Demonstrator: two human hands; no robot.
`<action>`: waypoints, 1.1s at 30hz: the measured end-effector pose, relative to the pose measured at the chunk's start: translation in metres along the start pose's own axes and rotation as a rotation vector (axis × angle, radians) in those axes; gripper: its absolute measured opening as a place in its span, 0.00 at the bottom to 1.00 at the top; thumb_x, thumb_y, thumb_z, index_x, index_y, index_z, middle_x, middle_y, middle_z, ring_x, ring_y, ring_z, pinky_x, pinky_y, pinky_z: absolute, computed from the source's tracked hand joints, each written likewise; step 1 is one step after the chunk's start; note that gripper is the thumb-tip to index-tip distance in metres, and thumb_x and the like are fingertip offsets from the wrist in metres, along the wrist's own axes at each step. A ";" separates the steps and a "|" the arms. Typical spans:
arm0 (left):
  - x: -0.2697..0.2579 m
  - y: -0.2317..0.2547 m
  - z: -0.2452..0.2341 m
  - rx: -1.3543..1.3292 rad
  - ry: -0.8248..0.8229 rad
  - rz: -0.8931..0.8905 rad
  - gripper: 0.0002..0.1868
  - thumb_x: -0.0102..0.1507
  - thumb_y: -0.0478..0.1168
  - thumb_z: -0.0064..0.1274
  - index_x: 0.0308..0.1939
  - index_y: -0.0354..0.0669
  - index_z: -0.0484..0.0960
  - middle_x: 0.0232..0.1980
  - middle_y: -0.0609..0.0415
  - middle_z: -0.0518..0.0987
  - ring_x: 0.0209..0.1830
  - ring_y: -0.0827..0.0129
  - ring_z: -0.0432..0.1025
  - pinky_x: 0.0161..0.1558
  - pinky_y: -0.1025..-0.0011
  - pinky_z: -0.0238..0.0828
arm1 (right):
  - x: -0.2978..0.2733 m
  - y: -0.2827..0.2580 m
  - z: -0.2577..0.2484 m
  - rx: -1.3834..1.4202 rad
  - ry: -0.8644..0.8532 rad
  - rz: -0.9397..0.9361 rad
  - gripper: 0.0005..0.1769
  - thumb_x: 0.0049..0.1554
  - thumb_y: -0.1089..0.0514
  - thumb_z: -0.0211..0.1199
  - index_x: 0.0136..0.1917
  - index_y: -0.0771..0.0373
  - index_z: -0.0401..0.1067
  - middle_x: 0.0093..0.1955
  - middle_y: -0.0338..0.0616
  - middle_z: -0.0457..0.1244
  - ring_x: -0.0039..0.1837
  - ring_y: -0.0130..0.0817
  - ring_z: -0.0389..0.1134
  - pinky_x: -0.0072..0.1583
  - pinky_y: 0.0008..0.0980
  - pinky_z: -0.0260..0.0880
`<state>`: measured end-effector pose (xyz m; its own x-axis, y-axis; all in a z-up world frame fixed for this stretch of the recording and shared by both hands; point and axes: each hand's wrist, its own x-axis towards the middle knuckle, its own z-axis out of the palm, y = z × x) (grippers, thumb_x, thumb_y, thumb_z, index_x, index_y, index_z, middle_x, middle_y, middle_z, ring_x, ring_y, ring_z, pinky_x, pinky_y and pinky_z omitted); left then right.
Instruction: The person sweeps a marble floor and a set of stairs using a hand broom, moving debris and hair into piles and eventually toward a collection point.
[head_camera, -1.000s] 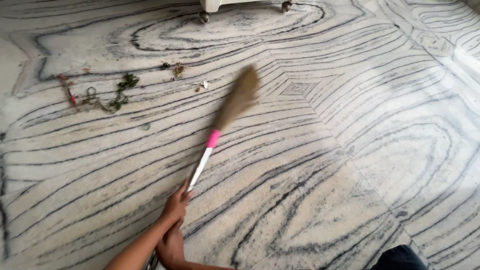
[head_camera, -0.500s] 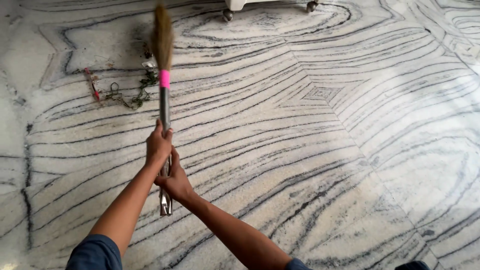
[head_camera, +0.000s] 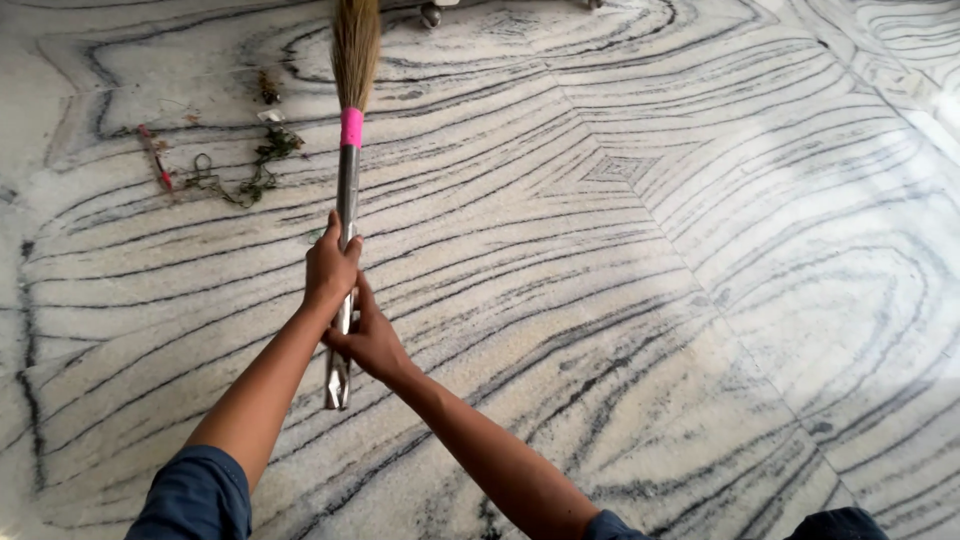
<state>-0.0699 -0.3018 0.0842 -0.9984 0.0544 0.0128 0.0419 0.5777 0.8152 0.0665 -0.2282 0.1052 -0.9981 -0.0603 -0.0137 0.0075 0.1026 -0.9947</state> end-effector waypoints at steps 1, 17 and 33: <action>-0.001 0.006 0.005 -0.003 -0.033 -0.027 0.37 0.69 0.47 0.50 0.80 0.42 0.56 0.42 0.43 0.82 0.32 0.61 0.78 0.33 0.64 0.75 | -0.001 -0.003 -0.004 0.058 0.027 -0.068 0.63 0.55 0.56 0.68 0.87 0.64 0.27 0.59 0.67 0.67 0.50 0.39 0.73 0.48 0.35 0.74; -0.099 -0.032 0.164 -0.049 -0.493 -0.109 0.37 0.68 0.51 0.48 0.80 0.57 0.55 0.37 0.44 0.84 0.31 0.60 0.79 0.37 0.62 0.77 | -0.104 0.043 -0.018 0.012 0.382 0.418 0.61 0.59 0.52 0.60 0.82 0.60 0.13 0.60 0.64 0.65 0.46 0.46 0.72 0.43 0.40 0.75; -0.036 0.096 0.176 -0.389 -0.220 -0.070 0.35 0.70 0.46 0.46 0.80 0.49 0.57 0.30 0.49 0.79 0.19 0.68 0.73 0.21 0.68 0.72 | -0.066 0.017 -0.122 0.144 0.420 0.396 0.53 0.58 0.57 0.62 0.85 0.46 0.33 0.46 0.48 0.66 0.34 0.32 0.67 0.33 0.31 0.71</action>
<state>-0.0229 -0.1044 0.0602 -0.9649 0.2227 -0.1393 -0.0845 0.2390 0.9673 0.1249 -0.1010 0.1018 -0.8560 0.3564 -0.3745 0.3636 -0.1000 -0.9262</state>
